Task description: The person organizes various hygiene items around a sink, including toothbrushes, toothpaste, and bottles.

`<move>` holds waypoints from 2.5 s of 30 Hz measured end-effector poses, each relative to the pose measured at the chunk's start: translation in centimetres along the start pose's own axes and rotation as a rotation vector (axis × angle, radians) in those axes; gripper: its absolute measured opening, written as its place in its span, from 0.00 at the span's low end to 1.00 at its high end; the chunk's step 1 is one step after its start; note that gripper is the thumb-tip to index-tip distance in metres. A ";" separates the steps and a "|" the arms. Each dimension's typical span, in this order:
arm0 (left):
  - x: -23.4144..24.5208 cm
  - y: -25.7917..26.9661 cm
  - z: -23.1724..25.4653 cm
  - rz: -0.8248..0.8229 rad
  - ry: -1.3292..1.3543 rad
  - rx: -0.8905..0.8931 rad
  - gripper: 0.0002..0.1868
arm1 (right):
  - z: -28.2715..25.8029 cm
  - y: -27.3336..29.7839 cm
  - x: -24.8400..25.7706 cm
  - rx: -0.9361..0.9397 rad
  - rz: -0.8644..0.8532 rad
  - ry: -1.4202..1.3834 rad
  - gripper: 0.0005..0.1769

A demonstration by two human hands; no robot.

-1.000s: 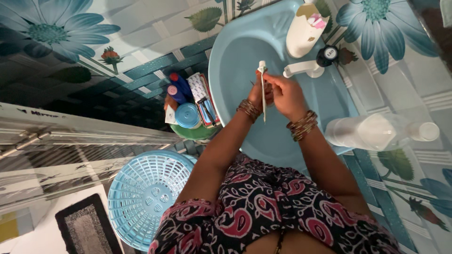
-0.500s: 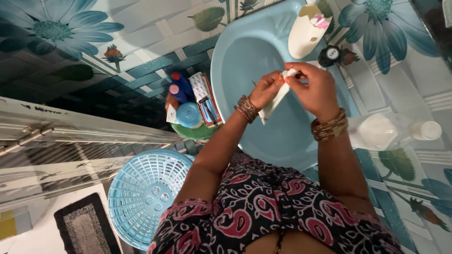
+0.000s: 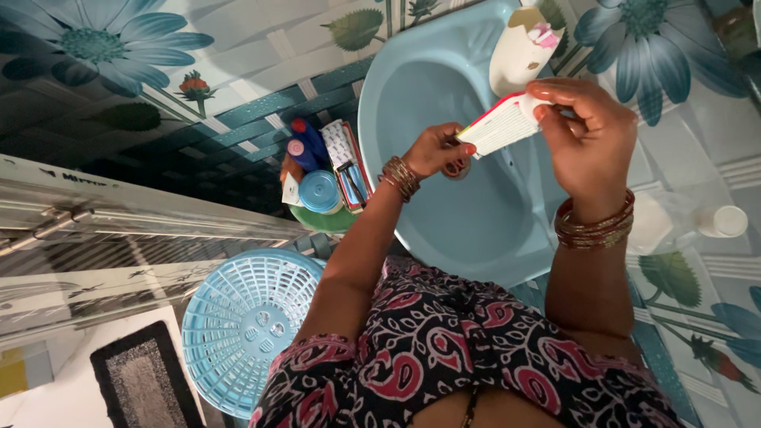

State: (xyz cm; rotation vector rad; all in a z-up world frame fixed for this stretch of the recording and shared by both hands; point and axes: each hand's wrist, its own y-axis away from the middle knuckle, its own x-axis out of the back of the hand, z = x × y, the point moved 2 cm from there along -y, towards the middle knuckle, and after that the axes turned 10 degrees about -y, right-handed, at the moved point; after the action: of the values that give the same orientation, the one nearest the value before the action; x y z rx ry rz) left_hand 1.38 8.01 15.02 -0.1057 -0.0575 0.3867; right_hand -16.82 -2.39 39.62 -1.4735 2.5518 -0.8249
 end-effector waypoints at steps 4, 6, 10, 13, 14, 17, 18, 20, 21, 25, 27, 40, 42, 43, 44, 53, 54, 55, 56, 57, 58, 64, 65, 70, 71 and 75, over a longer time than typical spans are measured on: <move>0.2 -0.1 -0.9 0.026 -0.002 0.064 0.15 | -0.2 -0.1 -0.6 -0.012 0.001 -0.073 0.11; 0.3 -0.1 -0.7 0.047 0.028 -0.007 0.15 | -0.3 -0.2 -0.6 -0.039 0.023 -0.011 0.11; 0.4 -0.9 -0.9 0.181 0.055 0.008 0.14 | -1.0 -1.1 -0.5 0.034 0.018 -0.011 0.08; 1.0 -2.4 -0.9 0.367 -0.001 -0.053 0.11 | -1.3 -2.0 -0.1 0.098 0.106 -0.114 0.08; 1.2 -2.7 -0.6 0.435 0.083 -0.109 0.08 | -1.2 -2.2 0.3 0.133 0.160 -0.058 0.07; 1.3 -3.6 1.5 0.511 0.222 -0.195 0.06 | 0.1 -3.4 1.7 0.266 0.217 -0.036 0.06; 1.4 -4.0 2.7 0.515 0.276 -0.226 0.10 | 0.8 -3.8 2.3 0.317 0.218 -0.053 0.07; 1.4 -3.7 4.7 0.471 0.234 -0.269 0.13 | 2.4 -4.3 3.8 0.364 0.331 -0.004 0.06; 1.3 -3.4 5.5 0.425 0.191 -0.307 0.15 | 3.4 -5.0 4.6 0.364 0.386 0.029 0.06; 0.9 -2.7 5.3 0.472 0.105 -0.211 0.14 | 7.0 -8.0 6.1 0.454 0.499 -0.168 0.04; 1.0 -2.5 4.4 0.517 0.020 -0.148 0.14 | 7.4 -9.1 5.7 0.584 0.525 0.110 0.09; 1.8 -1.4 0.3 0.604 0.042 0.043 0.13 | 12.1 -9.6 2.5 0.470 0.472 0.468 0.08; 2.0 -1.3 0.1 0.594 0.022 0.111 0.15 | 11.7 -9.5 1.8 0.511 0.450 0.535 0.15; 2.1 -1.3 0.0 0.596 0.023 0.113 0.15 | 11.3 -9.5 1.5 0.510 0.448 0.534 0.15; 2.1 -1.2 -0.1 0.598 0.037 0.119 0.15 | 10.9 -9.5 1.2 0.520 0.442 0.524 0.16; 2.1 -1.4 -0.7 0.563 0.119 0.190 0.16 | 10.3 -9.4 0.6 0.507 0.281 0.672 0.16; 2.1 -1.3 -0.8 0.568 0.127 0.222 0.16 | 10.3 -8.8 0.4 0.509 0.309 0.666 0.16; 2.2 -1.2 -1.0 0.571 0.129 0.225 0.16 | 10.5 -7.9 -0.3 0.506 0.287 0.655 0.15; 2.2 -1.3 -1.3 0.585 0.107 0.251 0.16 | 10.8 -6.7 -1.4 0.503 0.267 0.646 0.14; 2.3 -1.4 -1.8 0.598 0.085 0.277 0.16 | 11.1 -5.2 -2.8 0.536 0.201 0.688 0.08; 2.3 -1.5 -2.4 0.596 0.085 0.281 0.16 | 11.7 -3.5 -4.5 0.567 0.135 0.729 0.04; 3.0 -1.1 -7.3 0.852 0.026 0.270 0.17 | 22.3 4.4 -12.2 0.020 -0.179 0.499 0.08; 2.9 -1.0 -8.2 0.839 0.050 0.231 0.17 | 24.4 5.1 -12.2 -0.058 -0.230 0.565 0.14; 2.2 -1.3 -12.6 0.760 0.067 0.251 0.19 | 29.7 7.7 -12.1 -0.356 -0.389 0.670 0.24; 2.0 -1.7 -13.1 0.719 0.136 0.222 0.22 | 29.7 7.8 -12.1 -0.261 -0.360 0.731 0.19; 1.4 -4.6 -12.6 0.614 0.072 0.011 0.28 | 29.4 7.3 -11.7 -0.249 -0.381 0.854 0.11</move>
State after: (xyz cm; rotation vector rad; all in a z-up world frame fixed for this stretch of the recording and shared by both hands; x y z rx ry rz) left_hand 5.29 3.17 3.08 -0.1257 0.0510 0.9958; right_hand -6.63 -1.96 8.78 -2.0724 3.0619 -1.5063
